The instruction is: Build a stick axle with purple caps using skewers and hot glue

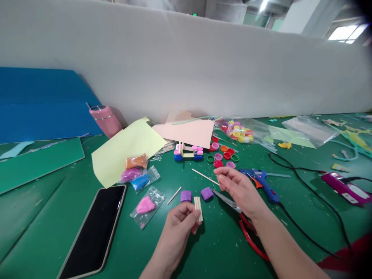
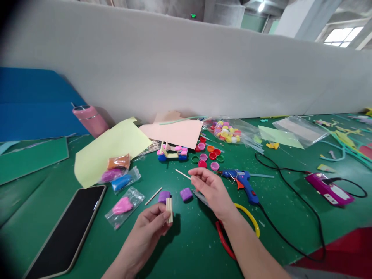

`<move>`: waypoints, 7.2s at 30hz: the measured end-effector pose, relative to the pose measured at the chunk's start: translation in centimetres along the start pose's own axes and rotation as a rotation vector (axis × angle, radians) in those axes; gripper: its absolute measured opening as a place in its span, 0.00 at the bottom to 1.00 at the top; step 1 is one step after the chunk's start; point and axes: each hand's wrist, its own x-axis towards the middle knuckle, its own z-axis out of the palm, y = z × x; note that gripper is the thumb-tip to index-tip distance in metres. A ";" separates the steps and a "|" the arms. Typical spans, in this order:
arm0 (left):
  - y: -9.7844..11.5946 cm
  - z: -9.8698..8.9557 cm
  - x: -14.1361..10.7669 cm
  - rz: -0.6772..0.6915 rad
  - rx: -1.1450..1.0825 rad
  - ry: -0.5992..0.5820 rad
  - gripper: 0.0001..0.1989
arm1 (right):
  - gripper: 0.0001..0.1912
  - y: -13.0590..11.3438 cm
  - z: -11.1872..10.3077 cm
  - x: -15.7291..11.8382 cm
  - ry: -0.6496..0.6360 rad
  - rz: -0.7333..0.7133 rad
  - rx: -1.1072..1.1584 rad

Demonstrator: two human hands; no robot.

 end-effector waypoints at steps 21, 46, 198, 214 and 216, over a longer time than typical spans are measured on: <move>-0.8 0.0 0.2 0.271 0.652 -0.068 0.09 | 0.10 1.6 2.5 -3.0 -0.185 -0.075 -0.568; -0.5 0.0 0.2 -0.001 0.188 0.096 0.11 | 0.21 0.7 -0.1 -2.1 -0.163 -0.008 -0.979; 1.4 -3.5 3.4 0.654 1.654 -0.007 0.12 | 0.09 2.5 -4.7 -4.9 -0.060 -0.078 -0.846; -0.3 -3.5 1.2 0.611 1.492 -0.181 0.09 | 0.09 4.7 -1.2 -5.3 -0.269 -0.222 -1.049; -0.6 -3.8 1.3 0.643 1.470 -0.175 0.09 | 0.08 4.5 -1.4 -5.2 -0.301 -0.195 -1.030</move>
